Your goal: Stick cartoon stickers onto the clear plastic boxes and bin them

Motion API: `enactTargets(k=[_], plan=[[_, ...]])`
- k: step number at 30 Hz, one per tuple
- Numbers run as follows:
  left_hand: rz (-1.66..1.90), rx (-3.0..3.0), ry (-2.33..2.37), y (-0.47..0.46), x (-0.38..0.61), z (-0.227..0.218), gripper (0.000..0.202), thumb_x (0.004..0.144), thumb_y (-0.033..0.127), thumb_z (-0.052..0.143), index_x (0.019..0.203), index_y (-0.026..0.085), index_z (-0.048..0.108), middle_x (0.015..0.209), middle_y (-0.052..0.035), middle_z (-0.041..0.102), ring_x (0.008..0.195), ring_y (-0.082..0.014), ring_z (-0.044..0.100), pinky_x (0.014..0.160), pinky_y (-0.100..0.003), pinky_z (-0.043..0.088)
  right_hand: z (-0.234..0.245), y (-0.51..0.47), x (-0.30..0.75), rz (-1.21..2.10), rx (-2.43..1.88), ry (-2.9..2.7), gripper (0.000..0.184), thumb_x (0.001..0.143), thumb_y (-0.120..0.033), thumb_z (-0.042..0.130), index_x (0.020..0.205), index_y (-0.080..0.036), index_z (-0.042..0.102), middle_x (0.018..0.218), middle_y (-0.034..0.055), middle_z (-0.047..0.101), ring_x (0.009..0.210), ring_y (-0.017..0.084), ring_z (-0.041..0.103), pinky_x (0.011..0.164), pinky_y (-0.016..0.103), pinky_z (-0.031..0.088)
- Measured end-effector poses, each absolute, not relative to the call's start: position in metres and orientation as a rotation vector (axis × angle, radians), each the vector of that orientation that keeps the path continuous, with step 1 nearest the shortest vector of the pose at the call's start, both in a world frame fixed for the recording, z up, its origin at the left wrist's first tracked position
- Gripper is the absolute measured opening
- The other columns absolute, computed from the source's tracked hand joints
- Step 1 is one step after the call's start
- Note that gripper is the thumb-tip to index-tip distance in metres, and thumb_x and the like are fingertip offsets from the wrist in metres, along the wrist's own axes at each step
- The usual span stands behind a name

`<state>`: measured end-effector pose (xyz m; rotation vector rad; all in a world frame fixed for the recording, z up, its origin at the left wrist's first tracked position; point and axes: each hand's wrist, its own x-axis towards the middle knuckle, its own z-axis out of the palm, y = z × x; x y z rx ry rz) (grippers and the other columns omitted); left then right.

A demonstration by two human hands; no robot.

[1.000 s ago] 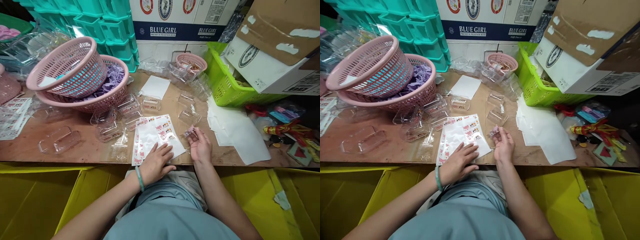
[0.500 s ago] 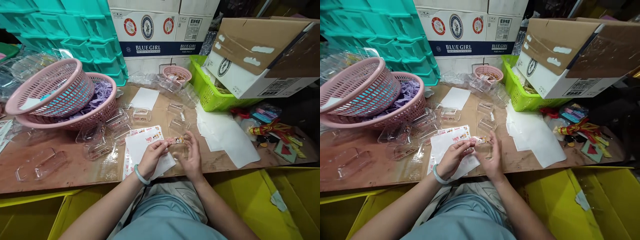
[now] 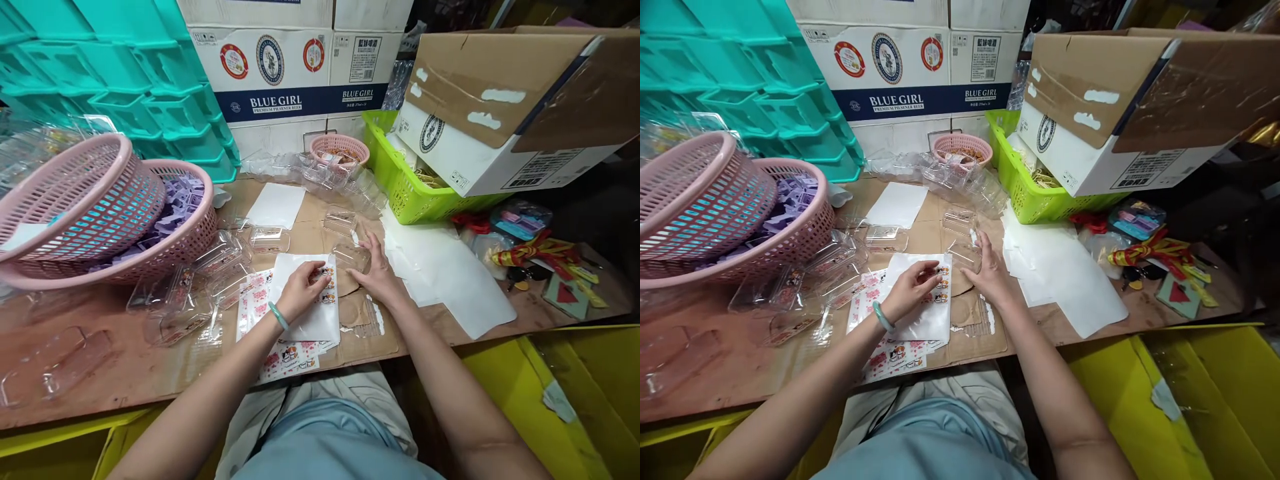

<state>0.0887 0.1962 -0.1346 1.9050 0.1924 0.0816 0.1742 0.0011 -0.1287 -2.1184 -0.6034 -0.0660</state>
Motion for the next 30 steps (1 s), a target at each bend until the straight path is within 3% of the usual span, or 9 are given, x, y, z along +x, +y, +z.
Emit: enactTargets(k=[5,7,10,13,16,18,20,23,30], plan=[[0.114,1.448,0.183,0.206,0.057,-0.113,0.068,0.08,0.043,0.068,0.141,0.029,0.041,0.15,-0.0094,0.039,0.136,-0.0265,0.039,0.109,-0.043,0.037,-0.11,0.003,0.164,0.255,-1.812,-0.696,0.113,0.072,-0.033,0.077,0.152,-0.03,-0.002,0.127,0.01,0.057,0.121,0.024,0.054,0.108,0.047,0.037],[-0.023,1.255,0.131,0.211,0.038,-0.102,0.066,0.082,0.045,0.065,0.142,0.032,0.04,0.15,-0.0077,0.041,0.137,-0.0278,0.039,0.11,-0.045,0.036,-0.103,0.006,0.151,0.534,-1.633,-0.803,0.114,0.071,-0.034,0.078,0.152,-0.032,-0.003,0.126,0.0088,0.058,0.121,0.022,0.055,0.108,0.045,0.039],[-0.161,1.074,0.187,0.218,0.009,-0.097,0.058,0.082,0.041,0.067,0.135,0.026,0.05,0.135,-0.0098,0.056,0.128,-0.0295,0.05,0.106,-0.047,0.041,-0.105,0.018,0.133,0.797,-1.476,-0.856,0.114,0.069,-0.034,0.081,0.152,-0.033,0.003,0.129,0.0095,0.057,0.118,0.021,0.057,0.105,0.043,0.042],[-0.046,0.996,0.41,0.22,-0.012,-0.105,0.059,0.077,0.039,0.072,0.13,0.022,0.053,0.115,-0.0093,0.066,0.11,-0.0254,0.063,0.1,-0.043,0.046,-0.113,0.037,0.121,0.702,-1.489,-0.753,0.109,0.063,-0.037,0.085,0.15,-0.033,0.018,0.139,0.0105,0.051,0.123,0.022,0.053,0.104,0.042,0.044],[0.038,0.936,0.56,0.218,-0.023,-0.115,0.068,0.075,0.043,0.074,0.134,0.023,0.048,0.101,-0.0073,0.069,0.092,-0.0204,0.069,0.094,-0.04,0.048,-0.109,0.053,0.104,0.351,-1.546,-0.471,0.067,0.069,-0.043,0.08,0.128,-0.027,0.054,0.133,0.0089,0.057,0.12,0.022,0.055,0.101,0.039,0.046],[0.068,0.917,0.592,0.216,-0.026,-0.119,0.065,0.075,0.046,0.073,0.131,0.022,0.049,0.097,-0.0069,0.069,0.09,-0.019,0.069,0.093,-0.038,0.048,-0.1,0.059,0.088,0.31,-1.534,-0.325,0.037,0.075,-0.045,0.074,0.104,-0.024,0.067,0.113,0.0071,0.068,0.103,0.021,0.063,0.093,0.037,0.05],[0.107,0.908,0.607,0.213,-0.028,-0.121,0.059,0.076,0.047,0.072,0.125,0.02,0.054,0.094,-0.0059,0.069,0.09,-0.0172,0.067,0.094,-0.037,0.048,-0.089,0.06,0.071,0.407,-1.528,-0.267,0.025,0.076,-0.043,0.074,0.089,-0.022,0.071,0.09,0.0038,0.072,0.083,0.018,0.066,0.081,0.033,0.053],[0.166,0.931,0.616,0.207,-0.031,-0.123,0.054,0.076,0.045,0.073,0.121,0.019,0.057,0.091,-0.0031,0.067,0.09,-0.0141,0.065,0.094,-0.033,0.048,-0.077,0.058,0.051,0.45,-1.561,-0.213,0.022,0.075,-0.041,0.076,0.082,-0.021,0.072,0.068,-0.0002,0.068,0.067,0.014,0.062,0.069,0.028,0.051],[0.175,1.162,0.604,0.204,-0.037,-0.127,0.063,0.076,0.051,0.07,0.13,0.022,0.057,0.108,-0.0052,0.063,0.102,-0.0175,0.061,0.091,-0.032,0.049,-0.081,0.062,0.045,0.54,-1.527,-0.16,0.029,0.073,-0.045,0.076,0.082,-0.019,0.071,0.066,0.0008,0.069,0.061,0.013,0.061,0.064,0.025,0.05]])
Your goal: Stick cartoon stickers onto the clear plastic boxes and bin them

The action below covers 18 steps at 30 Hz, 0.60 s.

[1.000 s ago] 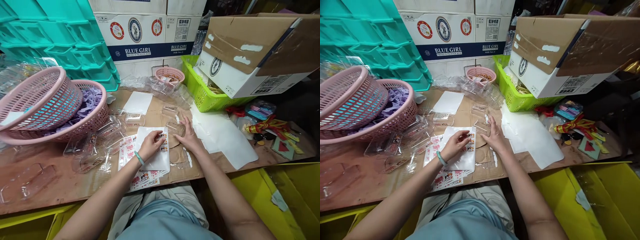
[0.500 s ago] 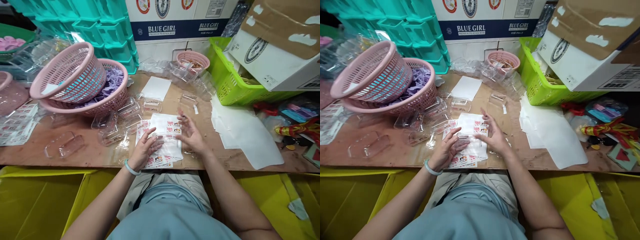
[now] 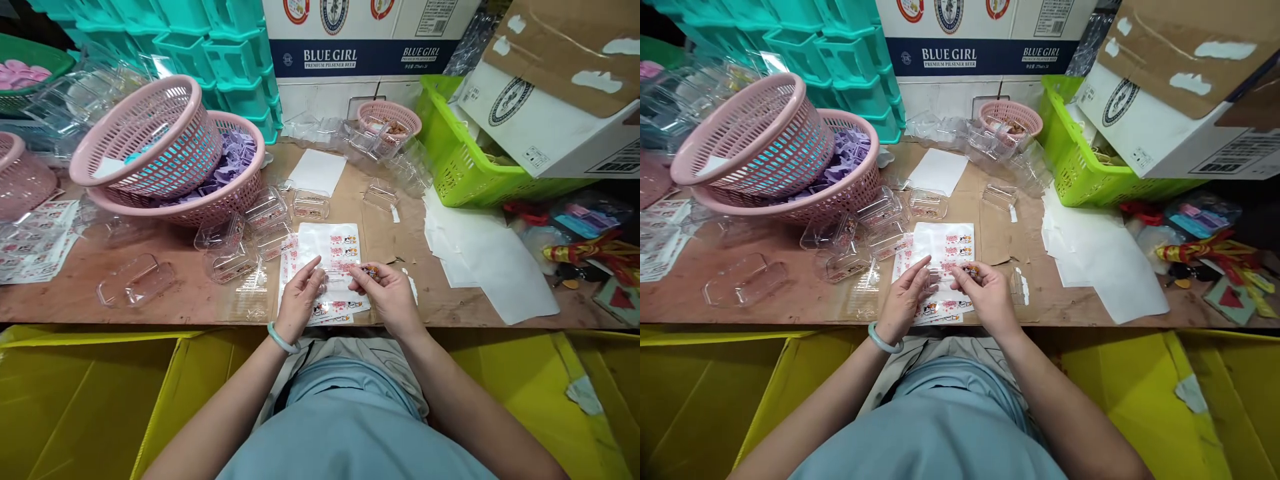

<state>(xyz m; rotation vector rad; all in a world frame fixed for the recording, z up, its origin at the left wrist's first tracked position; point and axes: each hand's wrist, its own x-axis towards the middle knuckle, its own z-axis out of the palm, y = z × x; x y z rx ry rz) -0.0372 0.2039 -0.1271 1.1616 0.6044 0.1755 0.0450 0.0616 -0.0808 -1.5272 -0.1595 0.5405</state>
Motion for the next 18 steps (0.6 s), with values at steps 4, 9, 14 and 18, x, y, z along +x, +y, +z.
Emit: enactTargets(k=[4,9,14,18], plan=[[0.138,1.18,0.58,0.209,-0.04,-0.13,0.063,0.074,0.048,0.074,0.129,0.023,0.059,0.106,-0.0047,0.063,0.102,-0.0166,0.061,0.092,-0.031,0.049,-0.082,0.066,0.053,0.534,-1.554,-0.189,0.034,0.071,-0.048,0.076,0.081,-0.017,0.069,0.063,0.0011,0.067,0.059,0.013,0.059,0.061,0.025,0.049],[0.15,1.046,0.609,0.211,-0.037,-0.135,0.057,0.072,0.048,0.075,0.121,0.021,0.064,0.105,-0.0061,0.067,0.101,-0.0194,0.065,0.09,-0.035,0.051,-0.073,0.06,0.053,0.653,-1.636,-0.287,0.035,0.071,-0.051,0.074,0.074,-0.016,0.067,0.056,-0.0001,0.064,0.052,0.011,0.054,0.053,0.023,0.043],[0.136,1.037,0.625,0.214,-0.033,-0.134,0.056,0.069,0.046,0.078,0.117,0.02,0.067,0.106,-0.0069,0.068,0.094,-0.0188,0.066,0.088,-0.038,0.052,-0.076,0.055,0.052,0.748,-1.7,-0.339,0.037,0.075,-0.052,0.071,0.08,-0.016,0.069,0.057,0.0006,0.065,0.053,0.011,0.053,0.054,0.024,0.042],[0.126,1.018,0.637,0.215,-0.031,-0.132,0.058,0.068,0.045,0.079,0.118,0.018,0.067,0.101,-0.0067,0.069,0.089,-0.0171,0.066,0.085,-0.036,0.053,-0.08,0.056,0.056,0.778,-1.747,-0.376,0.036,0.078,-0.052,0.068,0.079,-0.016,0.069,0.059,0.0013,0.067,0.052,0.01,0.05,0.053,0.023,0.039]])
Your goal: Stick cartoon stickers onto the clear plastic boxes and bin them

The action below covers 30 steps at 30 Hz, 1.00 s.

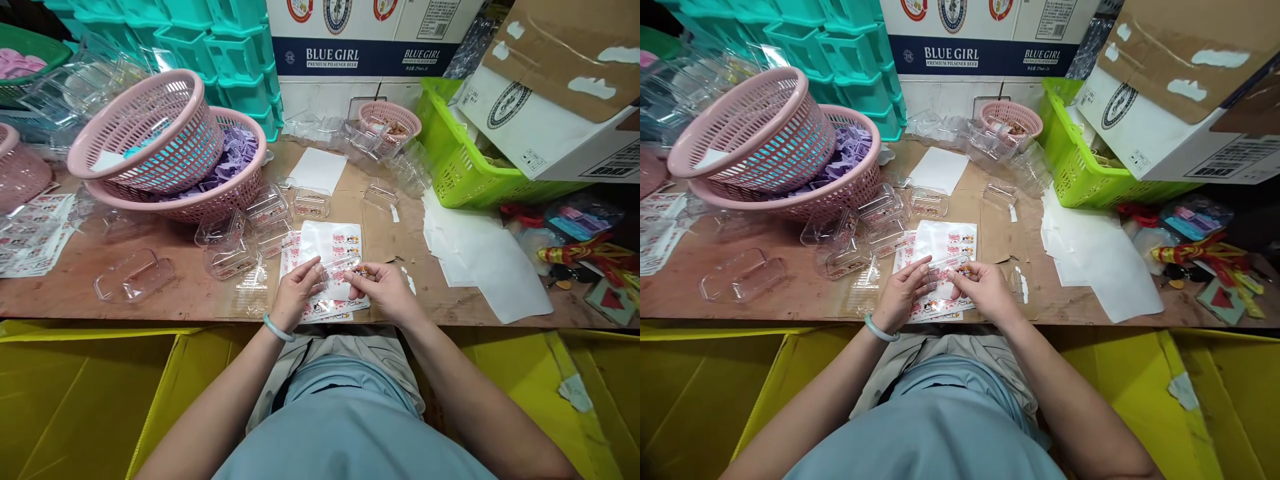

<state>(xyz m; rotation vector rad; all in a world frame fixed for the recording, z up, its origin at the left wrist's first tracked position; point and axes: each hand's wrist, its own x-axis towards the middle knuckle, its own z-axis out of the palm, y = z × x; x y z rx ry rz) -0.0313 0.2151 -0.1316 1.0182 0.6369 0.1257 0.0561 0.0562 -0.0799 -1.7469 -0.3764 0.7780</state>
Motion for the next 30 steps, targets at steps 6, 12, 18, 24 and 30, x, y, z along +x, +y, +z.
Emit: enactTargets(k=[6,12,18,24,30], plan=[[0.118,1.022,0.649,0.216,-0.032,-0.129,0.055,0.069,0.044,0.078,0.116,0.018,0.068,0.103,-0.0063,0.069,0.086,-0.0148,0.065,0.081,-0.032,0.053,-0.074,0.061,0.056,0.783,-1.769,-0.378,0.036,0.076,-0.051,0.07,0.073,-0.016,0.069,0.061,0.0022,0.069,0.05,0.01,0.048,0.05,0.023,0.038],[0.115,1.021,0.634,0.217,-0.031,-0.13,0.054,0.068,0.044,0.078,0.115,0.02,0.069,0.104,-0.0055,0.068,0.084,-0.0136,0.063,0.081,-0.033,0.053,-0.067,0.067,0.057,0.811,-1.77,-0.354,0.036,0.072,-0.051,0.072,0.068,-0.016,0.068,0.057,0.0008,0.067,0.043,0.008,0.043,0.044,0.021,0.035],[0.116,1.02,0.623,0.217,-0.031,-0.133,0.05,0.071,0.043,0.077,0.114,0.02,0.07,0.103,-0.0047,0.067,0.082,-0.0121,0.061,0.081,-0.033,0.054,-0.065,0.069,0.057,0.803,-1.778,-0.349,0.037,0.069,-0.052,0.073,0.064,-0.016,0.067,0.055,0.001,0.066,0.042,0.007,0.043,0.042,0.021,0.035],[0.108,1.021,0.618,0.217,-0.03,-0.133,0.053,0.072,0.043,0.077,0.117,0.018,0.068,0.097,-0.0048,0.067,0.082,-0.0118,0.061,0.08,-0.031,0.054,-0.067,0.069,0.058,0.797,-1.802,-0.363,0.034,0.072,-0.048,0.071,0.064,-0.016,0.066,0.055,0.0011,0.066,0.042,0.007,0.044,0.042,0.02,0.034],[0.109,1.082,0.599,0.215,-0.032,-0.13,0.059,0.072,0.047,0.075,0.122,0.017,0.063,0.097,-0.0047,0.065,0.089,-0.0145,0.061,0.082,-0.031,0.053,-0.068,0.07,0.057,0.723,-1.896,-0.379,0.031,0.075,-0.046,0.068,0.065,-0.017,0.066,0.056,0.0015,0.068,0.041,0.008,0.045,0.042,0.021,0.036]])
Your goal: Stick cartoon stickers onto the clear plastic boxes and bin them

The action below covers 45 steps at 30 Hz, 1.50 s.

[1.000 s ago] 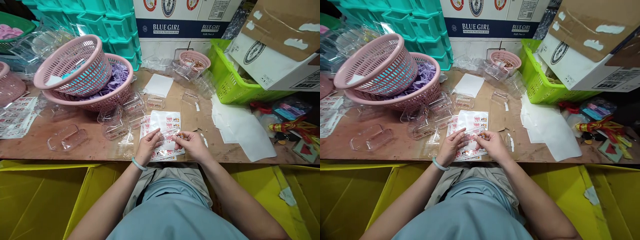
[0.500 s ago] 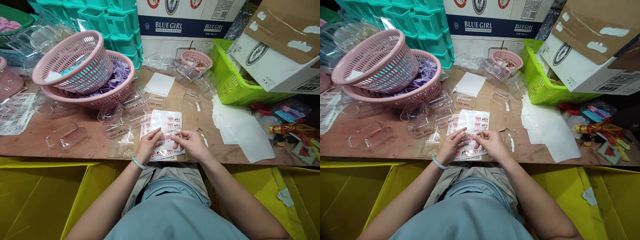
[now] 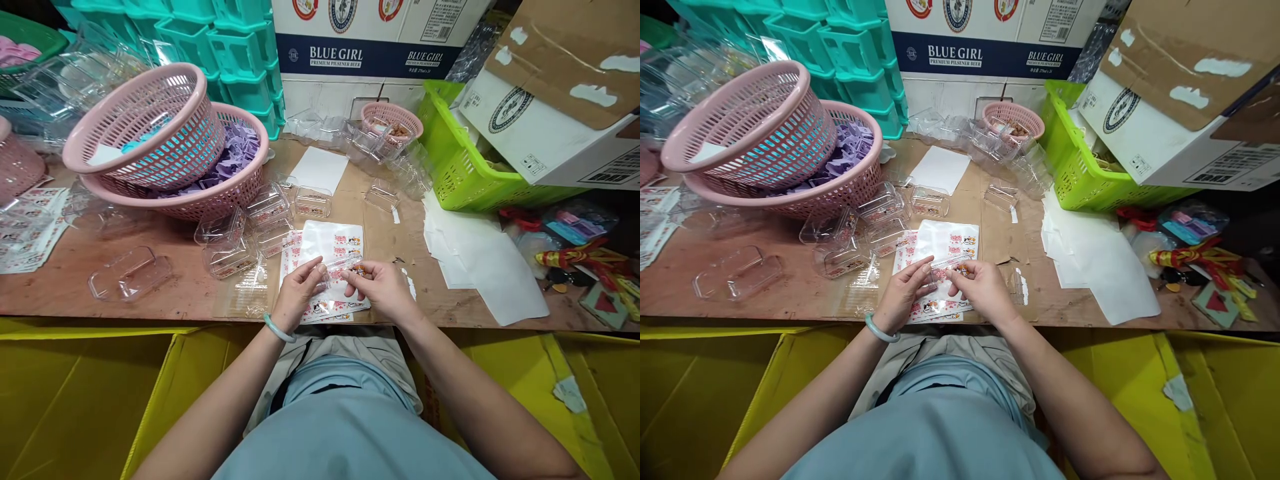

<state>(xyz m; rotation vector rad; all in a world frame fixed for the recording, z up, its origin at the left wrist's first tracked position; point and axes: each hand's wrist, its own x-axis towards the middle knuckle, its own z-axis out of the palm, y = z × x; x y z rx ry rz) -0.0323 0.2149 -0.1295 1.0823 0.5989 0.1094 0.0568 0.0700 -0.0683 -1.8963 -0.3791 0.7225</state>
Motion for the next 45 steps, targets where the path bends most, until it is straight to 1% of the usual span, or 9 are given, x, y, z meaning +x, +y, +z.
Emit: enactTargets(k=[5,12,17,22,27,30,34,39,45], plan=[[0.15,1.236,0.587,0.209,-0.032,-0.126,0.071,0.064,0.04,0.081,0.125,0.012,0.059,0.086,-0.0022,0.062,0.083,-0.0135,0.061,0.079,-0.026,0.05,-0.071,0.072,0.051,0.649,-2.054,-0.454,0.028,0.082,-0.042,0.062,0.072,-0.017,0.068,0.057,0.0015,0.068,0.044,0.011,0.051,0.046,0.022,0.037],[0.205,1.26,0.617,0.204,-0.031,-0.129,0.075,0.062,0.037,0.081,0.126,0.005,0.057,0.081,-0.0007,0.059,0.073,-0.0093,0.059,0.07,-0.02,0.049,-0.083,0.071,0.038,-0.302,-2.523,-0.957,0.03,0.091,-0.036,0.058,0.069,-0.018,0.065,0.062,0.0044,0.068,0.057,0.015,0.06,0.056,0.026,0.03],[0.205,1.247,0.636,0.203,-0.03,-0.132,0.076,0.06,0.037,0.083,0.125,0.007,0.058,0.088,-0.0042,0.064,0.082,-0.0123,0.063,0.076,-0.022,0.051,-0.098,0.06,0.05,-0.518,-2.519,-1.015,0.042,0.096,-0.037,0.051,0.059,-0.019,0.056,0.056,0.0027,0.062,0.053,0.013,0.054,0.055,0.028,0.027],[0.23,1.241,0.656,0.202,-0.03,-0.131,0.075,0.057,0.039,0.085,0.121,0.008,0.061,0.089,-0.0056,0.067,0.084,-0.0152,0.065,0.079,-0.026,0.053,-0.112,0.051,0.061,-0.488,-2.434,-0.979,0.04,0.097,-0.041,0.048,0.063,-0.02,0.052,0.06,0.0032,0.059,0.06,0.015,0.055,0.059,0.028,0.034],[0.217,1.192,0.639,0.197,-0.031,-0.126,0.079,0.058,0.042,0.085,0.125,0.008,0.059,0.096,-0.0086,0.069,0.086,-0.0162,0.066,0.08,-0.028,0.054,-0.117,0.053,0.063,-0.051,-2.165,-0.479,0.058,0.082,-0.062,0.059,0.119,-0.018,0.048,0.11,0.0128,0.064,0.078,0.019,0.064,0.064,0.03,0.049],[0.21,1.156,0.602,0.193,-0.035,-0.124,0.079,0.059,0.042,0.084,0.126,0.009,0.058,0.1,-0.0092,0.068,0.089,-0.0173,0.067,0.083,-0.029,0.055,-0.116,0.058,0.06,0.255,-2.038,-0.436,0.066,0.074,-0.06,0.068,0.126,-0.024,0.049,0.115,0.0093,0.065,0.094,0.023,0.064,0.077,0.035,0.053],[0.246,1.169,0.558,0.202,-0.043,-0.117,0.073,0.062,0.04,0.083,0.124,0.01,0.059,0.111,-0.0128,0.067,0.103,-0.0229,0.065,0.09,-0.034,0.054,-0.108,0.06,0.062,0.469,-1.794,-0.483,0.048,0.087,-0.055,0.056,0.121,-0.023,0.057,0.105,0.0061,0.068,0.094,0.021,0.065,0.086,0.037,0.053],[0.478,1.301,0.394,0.246,-0.052,-0.103,0.064,0.072,0.036,0.076,0.131,0.021,0.054,0.136,-0.0132,0.056,0.127,-0.0267,0.053,0.103,-0.038,0.048,-0.078,0.082,0.087,0.641,-1.657,-1.003,0.058,0.086,-0.042,0.064,0.138,-0.031,0.043,0.131,0.0056,0.056,0.116,0.02,0.057,0.1,0.036,0.047],[0.958,1.872,0.562,0.277,-0.07,-0.116,0.059,0.085,0.029,0.064,0.141,0.027,0.043,0.15,-0.0117,0.04,0.138,-0.0274,0.039,0.112,-0.045,0.037,-0.088,0.169,0.114,0.259,-1.623,-1.501,0.055,0.087,-0.028,0.061,0.138,-0.028,0.04,0.143,0.0074,0.046,0.136,0.022,0.039,0.115,0.045,0.03]])
